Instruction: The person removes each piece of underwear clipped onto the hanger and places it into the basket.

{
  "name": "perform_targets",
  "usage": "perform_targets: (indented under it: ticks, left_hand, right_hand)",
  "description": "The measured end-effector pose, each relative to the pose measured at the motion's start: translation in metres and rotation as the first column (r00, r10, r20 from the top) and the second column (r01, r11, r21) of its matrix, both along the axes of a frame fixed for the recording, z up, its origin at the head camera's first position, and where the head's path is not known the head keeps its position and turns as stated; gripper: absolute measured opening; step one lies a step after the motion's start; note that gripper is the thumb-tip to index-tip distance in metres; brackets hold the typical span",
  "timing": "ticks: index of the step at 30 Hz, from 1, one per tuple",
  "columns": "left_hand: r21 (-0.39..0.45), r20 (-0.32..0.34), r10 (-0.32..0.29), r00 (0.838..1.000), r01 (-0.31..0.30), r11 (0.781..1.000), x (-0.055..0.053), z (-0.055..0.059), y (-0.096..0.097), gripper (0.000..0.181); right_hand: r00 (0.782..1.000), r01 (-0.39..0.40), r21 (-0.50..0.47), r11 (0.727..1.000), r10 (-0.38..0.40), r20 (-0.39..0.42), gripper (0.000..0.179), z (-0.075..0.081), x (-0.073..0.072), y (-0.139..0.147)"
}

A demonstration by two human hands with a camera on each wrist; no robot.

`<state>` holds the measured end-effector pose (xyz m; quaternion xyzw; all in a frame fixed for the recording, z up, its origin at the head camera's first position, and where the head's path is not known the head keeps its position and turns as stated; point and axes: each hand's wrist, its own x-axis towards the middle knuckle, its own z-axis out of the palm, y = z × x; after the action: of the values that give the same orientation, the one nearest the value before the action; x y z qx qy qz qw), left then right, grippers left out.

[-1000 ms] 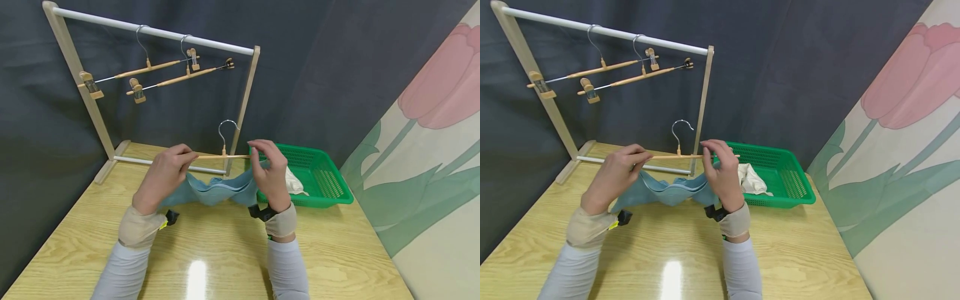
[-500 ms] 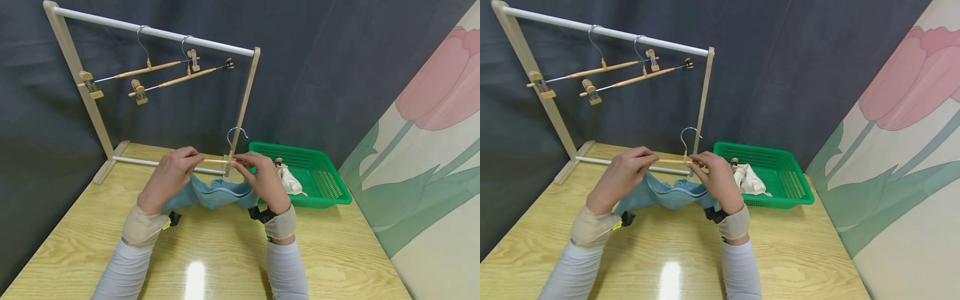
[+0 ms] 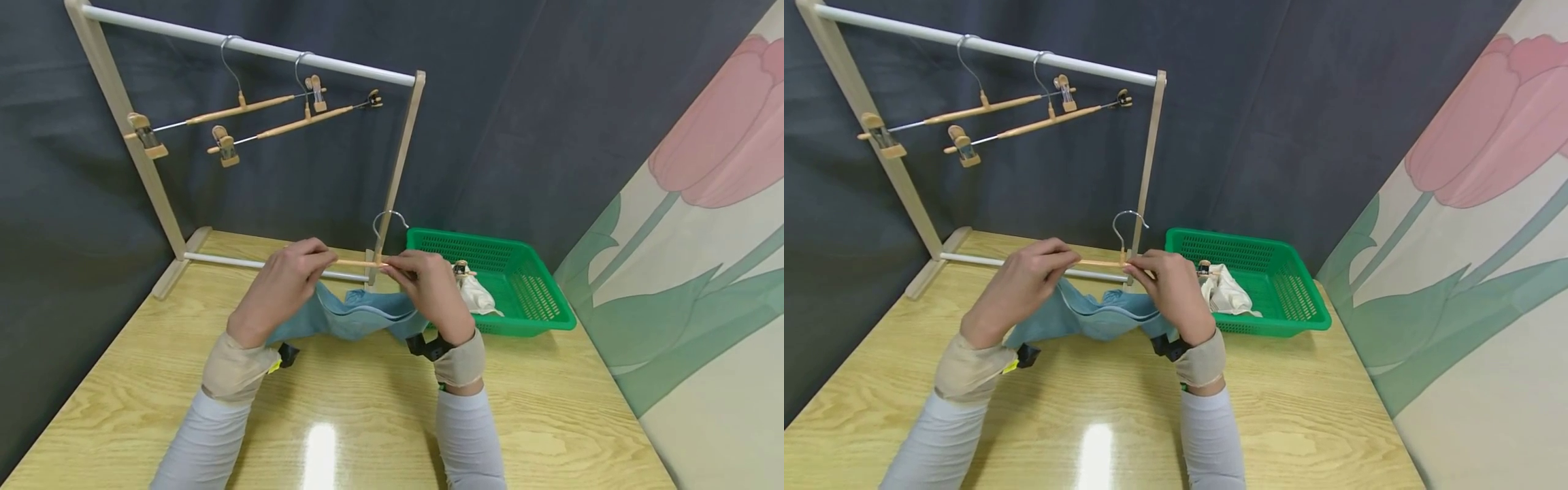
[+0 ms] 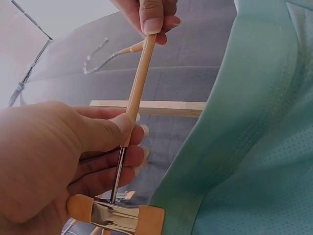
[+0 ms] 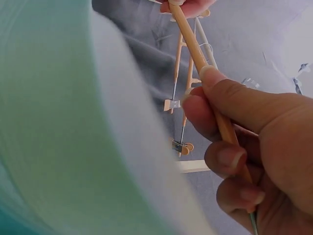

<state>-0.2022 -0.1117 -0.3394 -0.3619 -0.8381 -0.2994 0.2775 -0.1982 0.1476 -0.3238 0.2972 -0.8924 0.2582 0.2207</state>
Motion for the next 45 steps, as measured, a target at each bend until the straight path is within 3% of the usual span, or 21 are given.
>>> perform_targets:
  ticks: [15,19,26,30,33,37,45]
  left_hand:
    - [0.007,0.108,-0.023,0.994,0.023,1.000,-0.001,0.003,-0.001,0.015]
    - [0.022,0.096,-0.038,0.995,0.036,0.999,-0.001,0.004,-0.001,0.015]
    - [0.122,0.016,-0.068,0.998,0.066,0.990,-0.003,0.007,-0.010,0.027]
    - [0.160,0.062,-0.048,0.997,0.038,0.986,-0.008,0.006,-0.020,0.038]
    - [0.179,0.166,-0.052,0.985,0.021,0.984,-0.013,0.003,-0.028,0.045]
    - [0.203,0.296,-0.080,0.952,0.019,0.979,-0.019,-0.002,-0.035,0.046]
    - [0.240,0.412,-0.153,0.898,0.056,0.969,-0.030,-0.012,-0.038,0.042]
  right_hand:
    - [0.999,-0.006,0.042,0.999,0.008,-0.051,0.018,0.002,0.002,0.001]
    - [0.999,-0.006,0.046,0.999,0.008,-0.047,0.018,0.003,0.003,0.001]
    - [0.998,-0.004,0.020,1.000,0.005,-0.057,0.017,0.005,0.005,0.003]
    - [0.998,0.014,0.005,1.000,-0.013,-0.060,0.016,0.005,0.005,0.006]
    - [0.998,0.019,0.001,1.000,-0.019,-0.052,0.016,0.005,0.004,0.008]
    - [0.999,0.022,-0.001,1.000,-0.022,-0.043,0.016,0.005,0.004,0.009]
    - [0.999,0.022,0.002,1.000,-0.022,-0.034,0.017,0.005,0.003,0.010]
